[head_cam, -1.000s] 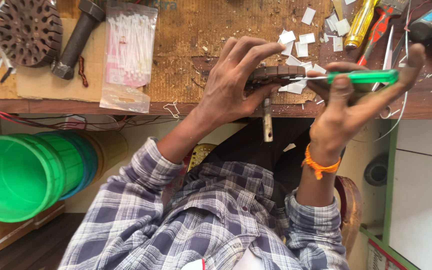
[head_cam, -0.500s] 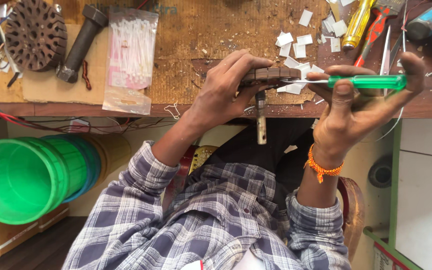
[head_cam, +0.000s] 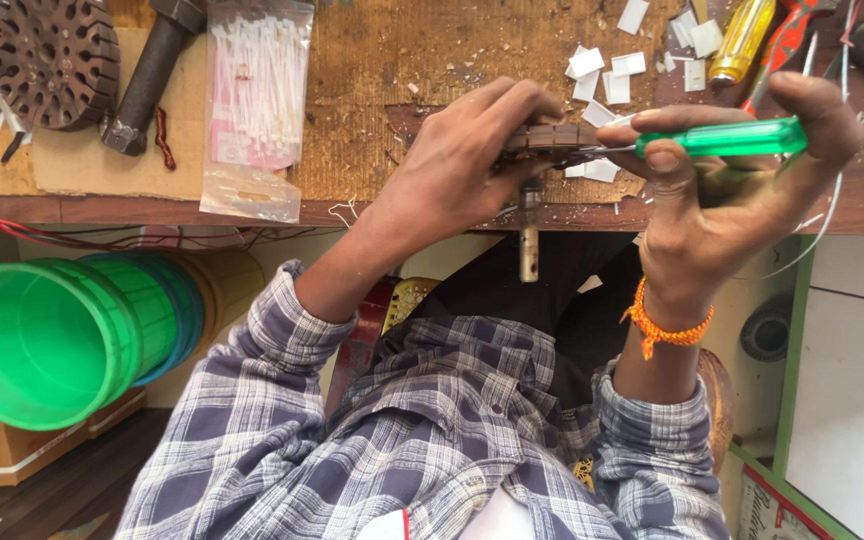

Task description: The person uses a screwdriver to adjust a circular electrical component, then cuts small white pieces with scissors and inserts them into the component. The person repeats this process, adjusting the component and inserting more pieces.

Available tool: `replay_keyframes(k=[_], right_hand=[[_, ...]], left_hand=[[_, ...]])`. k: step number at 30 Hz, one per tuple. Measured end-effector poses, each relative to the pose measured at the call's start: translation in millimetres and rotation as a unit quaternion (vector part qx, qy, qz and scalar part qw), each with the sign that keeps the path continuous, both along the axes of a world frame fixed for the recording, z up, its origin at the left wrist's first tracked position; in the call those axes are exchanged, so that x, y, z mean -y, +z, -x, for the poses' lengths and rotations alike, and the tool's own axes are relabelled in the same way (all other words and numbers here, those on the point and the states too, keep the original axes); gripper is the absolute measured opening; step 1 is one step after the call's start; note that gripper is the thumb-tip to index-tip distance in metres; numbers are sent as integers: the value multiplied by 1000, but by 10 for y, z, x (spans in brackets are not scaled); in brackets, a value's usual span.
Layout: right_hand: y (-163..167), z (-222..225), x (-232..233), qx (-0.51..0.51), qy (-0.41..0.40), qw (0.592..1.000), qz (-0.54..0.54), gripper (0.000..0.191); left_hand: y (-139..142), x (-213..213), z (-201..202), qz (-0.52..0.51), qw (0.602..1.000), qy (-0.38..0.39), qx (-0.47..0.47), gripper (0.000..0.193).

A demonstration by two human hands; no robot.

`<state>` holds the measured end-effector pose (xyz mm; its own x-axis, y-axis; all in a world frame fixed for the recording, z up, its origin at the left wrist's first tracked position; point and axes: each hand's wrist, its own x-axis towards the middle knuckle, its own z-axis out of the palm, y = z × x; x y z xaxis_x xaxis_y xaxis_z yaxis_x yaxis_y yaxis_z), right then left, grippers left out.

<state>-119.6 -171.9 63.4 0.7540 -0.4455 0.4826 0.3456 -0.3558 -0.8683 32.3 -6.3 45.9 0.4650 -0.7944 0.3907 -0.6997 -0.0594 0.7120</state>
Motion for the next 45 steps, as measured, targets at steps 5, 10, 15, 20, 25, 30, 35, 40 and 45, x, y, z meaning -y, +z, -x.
replay_keyframes(k=[5, 10, 15, 20, 25, 30, 35, 40, 45], right_hand=[[103, -19, -141, 2, -30, 999, 35, 47], [92, -72, -378, 8, -97, 994, 48, 45], [44, -92, -517, 24, -157, 987, 24, 44], [31, -109, -509, 29, -171, 985, -6, 44], [97, -8, -336, 50, -127, 991, 12, 44], [150, 31, -128, 29, -52, 996, 65, 45], [153, -110, -55, 8, 3, 995, 102, 45], [90, -54, 19, -17, 46, 989, 140, 46], [-12, -79, 8, 21, 50, 990, 131, 43]], left_hand=[[83, 52, 56, 6, 999, 12, 37, 51], [102, 54, 88, -6, 999, 34, -15, 43], [96, 81, 100, -12, 999, 45, -18, 39], [71, 110, 81, -7, 999, 39, -12, 38], [46, 138, 63, -8, 999, 34, 13, 36], [43, 164, 87, 3, 999, 36, 13, 41], [32, 165, 100, 9, 999, 39, 29, 41], [0, 169, 50, 20, 999, 30, 16, 42], [-57, 146, -34, 33, 999, 10, -3, 44]])
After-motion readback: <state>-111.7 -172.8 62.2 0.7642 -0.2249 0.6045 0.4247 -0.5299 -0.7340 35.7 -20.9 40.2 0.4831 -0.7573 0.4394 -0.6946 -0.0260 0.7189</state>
